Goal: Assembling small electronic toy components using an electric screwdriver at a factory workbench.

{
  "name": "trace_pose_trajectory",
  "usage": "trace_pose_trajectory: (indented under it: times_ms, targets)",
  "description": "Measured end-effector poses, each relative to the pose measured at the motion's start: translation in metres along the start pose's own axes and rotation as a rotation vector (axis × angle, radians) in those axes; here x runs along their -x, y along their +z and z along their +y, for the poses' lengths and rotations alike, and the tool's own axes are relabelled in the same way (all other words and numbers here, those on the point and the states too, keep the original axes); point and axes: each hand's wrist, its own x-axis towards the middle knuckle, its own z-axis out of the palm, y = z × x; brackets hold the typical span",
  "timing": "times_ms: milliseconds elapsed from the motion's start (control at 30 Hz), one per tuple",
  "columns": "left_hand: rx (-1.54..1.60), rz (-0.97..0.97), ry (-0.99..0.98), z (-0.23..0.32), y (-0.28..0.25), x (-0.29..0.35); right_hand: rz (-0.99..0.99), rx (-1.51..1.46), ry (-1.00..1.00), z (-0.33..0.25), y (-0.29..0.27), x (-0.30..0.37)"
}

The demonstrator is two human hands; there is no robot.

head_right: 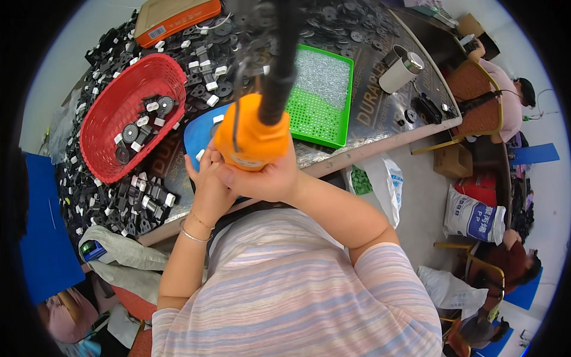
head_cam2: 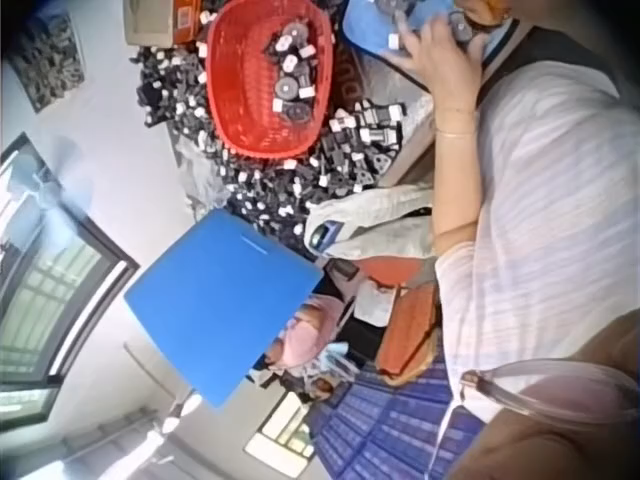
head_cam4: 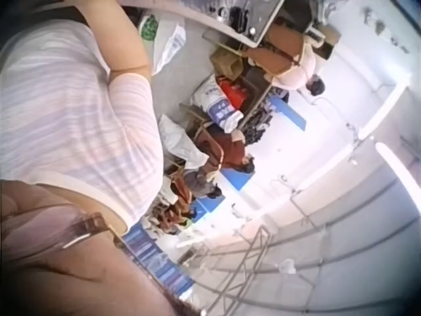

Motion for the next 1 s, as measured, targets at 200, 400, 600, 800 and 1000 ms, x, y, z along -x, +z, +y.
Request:
trace_pose_trajectory:
  times_ms: [200, 400, 600, 800, 1000]
  targets:
    - [0.029, 0.030, -0.032, 0.002, 0.001, -0.001, -0.032, 0.002, 0.052, 0.010, 0.000, 0.004]
    - [0.021, 0.045, -0.008, 0.000, 0.002, 0.000, -0.058, -0.063, 0.098, 0.014, -0.003, 0.003]
    - [-0.014, 0.063, 0.030, 0.001, -0.001, 0.000, -0.089, -0.124, 0.098, 0.012, -0.011, -0.001]
    - [-0.004, -0.024, 0.028, 0.015, -0.002, -0.001, -0.125, -0.276, 0.103, -0.006, -0.023, -0.004]
    - [0.036, -0.048, 0.066, 0.028, -0.023, -0.009, -0.209, -0.457, 0.061, -0.029, -0.033, -0.015]
